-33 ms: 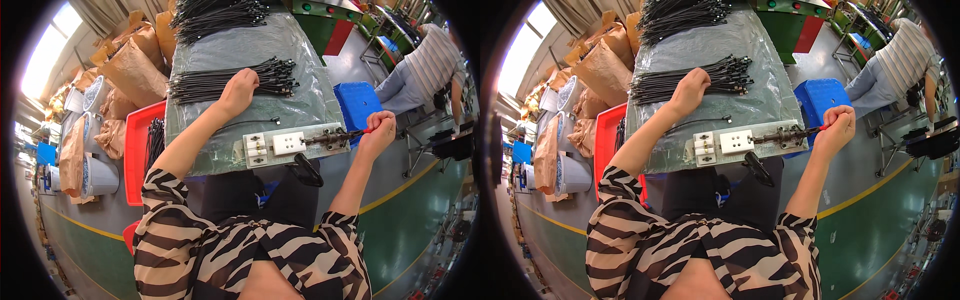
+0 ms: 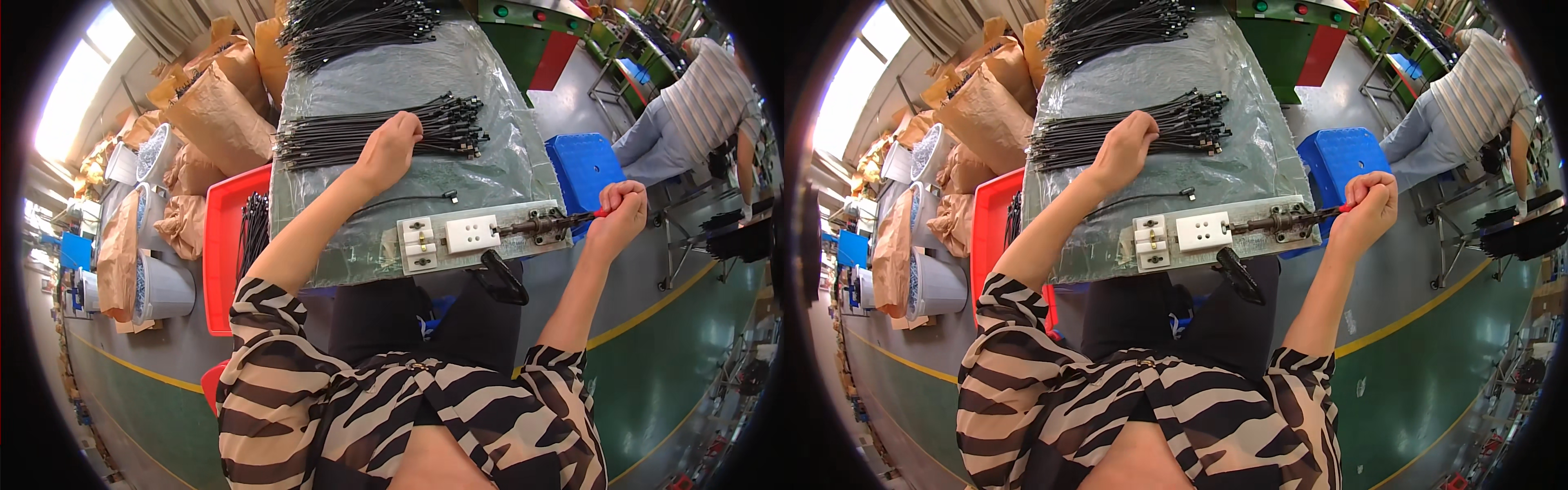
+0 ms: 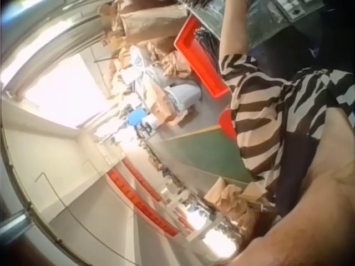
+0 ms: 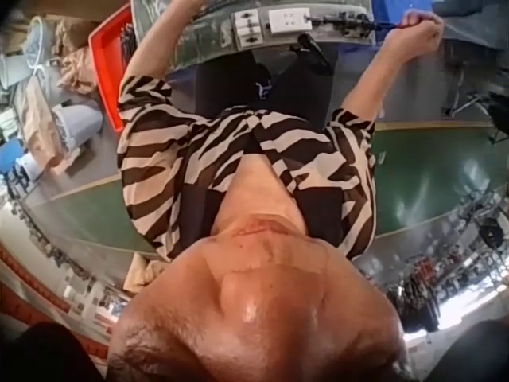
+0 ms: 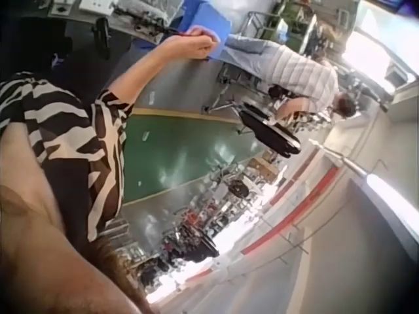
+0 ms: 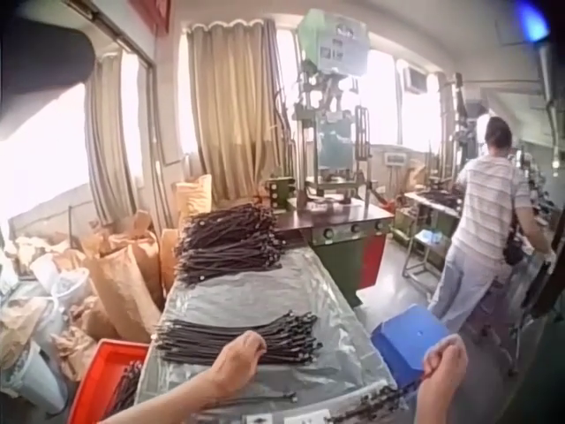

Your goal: Processing or crimping black cables using a bench-mounted manufacturing machine.

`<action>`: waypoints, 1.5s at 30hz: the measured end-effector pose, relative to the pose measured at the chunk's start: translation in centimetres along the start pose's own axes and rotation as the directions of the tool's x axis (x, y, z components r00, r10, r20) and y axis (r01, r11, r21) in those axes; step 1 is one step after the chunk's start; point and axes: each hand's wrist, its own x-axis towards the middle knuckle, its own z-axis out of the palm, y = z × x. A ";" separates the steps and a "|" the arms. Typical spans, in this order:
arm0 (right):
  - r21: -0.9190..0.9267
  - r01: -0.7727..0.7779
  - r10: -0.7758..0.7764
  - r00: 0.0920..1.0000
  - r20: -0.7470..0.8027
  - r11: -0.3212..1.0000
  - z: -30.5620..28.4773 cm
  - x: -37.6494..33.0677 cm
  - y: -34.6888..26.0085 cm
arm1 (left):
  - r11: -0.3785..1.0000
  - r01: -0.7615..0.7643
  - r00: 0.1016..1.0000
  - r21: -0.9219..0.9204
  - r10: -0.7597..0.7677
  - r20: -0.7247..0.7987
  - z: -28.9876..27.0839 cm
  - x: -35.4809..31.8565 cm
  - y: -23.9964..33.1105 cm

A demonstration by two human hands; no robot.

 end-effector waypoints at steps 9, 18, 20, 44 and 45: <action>0.013 0.019 -0.020 0.999 0.042 1.000 -1.8 -0.5 2.8 | 0.983 -0.177 0.968 -0.048 0.182 0.173 -5.8 -7.4 7.4; -0.011 0.026 -0.026 1.000 0.010 1.000 -2.0 -2.2 3.9 | 0.988 -0.118 0.957 -0.104 0.141 0.254 -3.7 -13.3 6.9; -0.007 0.019 -0.019 0.999 0.029 1.000 -2.2 -2.4 4.0 | 0.988 -0.120 0.958 -0.093 0.140 0.249 -3.7 -13.7 6.8; -0.232 0.044 -0.047 0.999 -0.008 0.972 1.4 -2.2 2.7 | 0.995 -0.023 0.948 -0.097 0.052 0.315 -6.8 -9.3 7.1; -0.231 0.044 -0.048 0.999 -0.009 0.972 1.1 -1.3 2.9 | 0.995 0.012 0.952 -0.097 0.018 0.305 -6.9 -8.7 6.8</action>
